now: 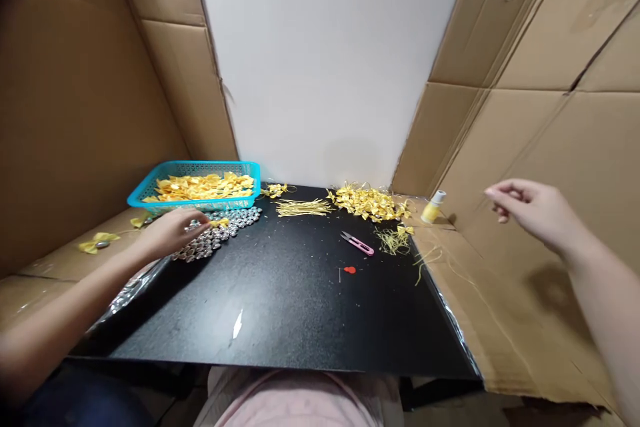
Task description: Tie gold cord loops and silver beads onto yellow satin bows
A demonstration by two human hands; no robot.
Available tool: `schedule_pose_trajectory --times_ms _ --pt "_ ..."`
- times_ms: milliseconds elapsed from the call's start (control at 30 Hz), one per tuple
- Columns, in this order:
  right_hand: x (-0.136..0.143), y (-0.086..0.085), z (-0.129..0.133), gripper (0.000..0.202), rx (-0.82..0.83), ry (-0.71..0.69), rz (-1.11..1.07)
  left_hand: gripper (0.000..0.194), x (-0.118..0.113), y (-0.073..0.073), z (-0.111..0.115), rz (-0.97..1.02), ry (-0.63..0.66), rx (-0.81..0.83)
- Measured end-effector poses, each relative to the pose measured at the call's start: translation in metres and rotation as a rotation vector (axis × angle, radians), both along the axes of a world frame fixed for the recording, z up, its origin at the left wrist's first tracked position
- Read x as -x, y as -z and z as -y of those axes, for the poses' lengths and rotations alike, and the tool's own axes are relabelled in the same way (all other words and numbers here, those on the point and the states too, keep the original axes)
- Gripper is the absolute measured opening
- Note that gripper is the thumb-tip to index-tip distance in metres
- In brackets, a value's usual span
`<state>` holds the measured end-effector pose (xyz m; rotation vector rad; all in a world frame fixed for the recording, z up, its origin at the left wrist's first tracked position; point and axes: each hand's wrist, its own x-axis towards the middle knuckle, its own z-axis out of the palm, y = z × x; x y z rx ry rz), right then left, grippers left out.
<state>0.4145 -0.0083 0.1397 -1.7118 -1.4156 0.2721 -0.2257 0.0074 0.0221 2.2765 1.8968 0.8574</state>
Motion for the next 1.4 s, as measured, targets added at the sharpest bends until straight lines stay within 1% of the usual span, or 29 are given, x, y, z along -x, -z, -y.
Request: schedule_pose_trajectory --times_ms 33,67,100,133,167,200,267,333,367,400,467,533,600,700,767,833,967,1067,1167,1233,1333,1400 --pt "0.019 -0.004 0.009 0.015 -0.155 -0.047 -0.207 0.033 -0.009 -0.006 0.004 0.134 -0.003 -0.021" --pt "0.042 -0.003 0.016 0.015 -0.255 -0.117 -0.402 0.034 -0.021 -0.012 0.008 0.285 -0.011 -0.035" --pt "0.069 0.002 0.021 0.013 -0.314 -0.183 -0.549 0.034 -0.036 -0.016 0.01 0.439 0.007 -0.023" --pt "0.098 0.01 0.025 0.011 -0.337 -0.233 -0.672 0.034 -0.054 -0.02 0.011 0.604 0.037 0.001" --pt "0.129 0.022 0.026 0.011 -0.279 -0.306 -0.774 0.034 -0.073 -0.021 0.01 0.776 0.073 0.035" --pt "0.16 0.036 0.024 0.014 -0.186 -0.378 -0.866 0.034 -0.093 -0.021 0.008 0.921 0.136 0.115" --pt "0.217 0.067 0.015 0.025 -0.062 -0.466 -0.898 0.032 -0.132 -0.015 0.0 1.136 0.229 0.282" --pt "0.257 0.097 0.001 0.035 0.034 -0.518 -0.919 0.033 -0.164 -0.003 -0.006 1.289 0.249 0.407" --pt "0.271 0.111 -0.004 0.038 0.093 -0.531 -0.995 0.036 -0.176 0.004 -0.008 1.365 0.215 0.435" --pt "0.28 0.123 -0.008 0.042 0.137 -0.526 -1.073 0.039 -0.186 0.012 -0.009 1.387 0.205 0.454" --pt "0.289 0.143 -0.01 0.044 0.199 -0.51 -1.178 0.044 -0.198 0.026 -0.007 1.409 0.193 0.488" --pt "0.292 0.158 -0.006 0.043 0.229 -0.499 -1.221 0.046 -0.203 0.036 -0.002 1.417 0.199 0.493" --pt "0.295 0.168 0.001 0.039 0.229 -0.51 -1.207 0.042 -0.204 0.042 0.002 1.441 0.202 0.474" --pt "0.304 0.177 0.007 0.035 0.127 -0.513 -1.121 0.036 -0.203 0.045 0.005 1.504 0.201 0.476" --pt "0.308 0.18 0.008 0.033 0.036 -0.479 -1.078 0.035 -0.203 0.046 0.005 1.536 0.208 0.504" --pt "0.31 0.18 0.006 0.032 -0.017 -0.448 -1.073 0.035 -0.203 0.048 0.006 1.541 0.221 0.525" --pt "0.305 0.176 0.003 0.032 -0.001 -0.439 -1.125 0.033 -0.204 0.051 0.008 1.511 0.253 0.56" --pt "0.299 0.172 0.001 0.031 -0.007 -0.459 -1.093 0.03 -0.203 0.053 0.009 1.402 0.314 0.528" --pt "0.294 0.171 -0.002 0.028 -0.022 -0.524 -0.999 0.032 -0.199 0.052 0.006 1.315 0.362 0.489" --pt "0.292 0.171 -0.004 0.027 -0.018 -0.568 -0.939 0.034 -0.194 0.049 0.004 1.247 0.372 0.484" --pt "0.289 0.173 -0.005 0.026 -0.01 -0.603 -0.869 0.029 -0.188 0.042 0.004 1.06 0.422 0.452" --pt "0.288 0.174 -0.005 0.026 -0.013 -0.609 -0.845 0.027 -0.187 0.04 0.005 1.002 0.443 0.435"
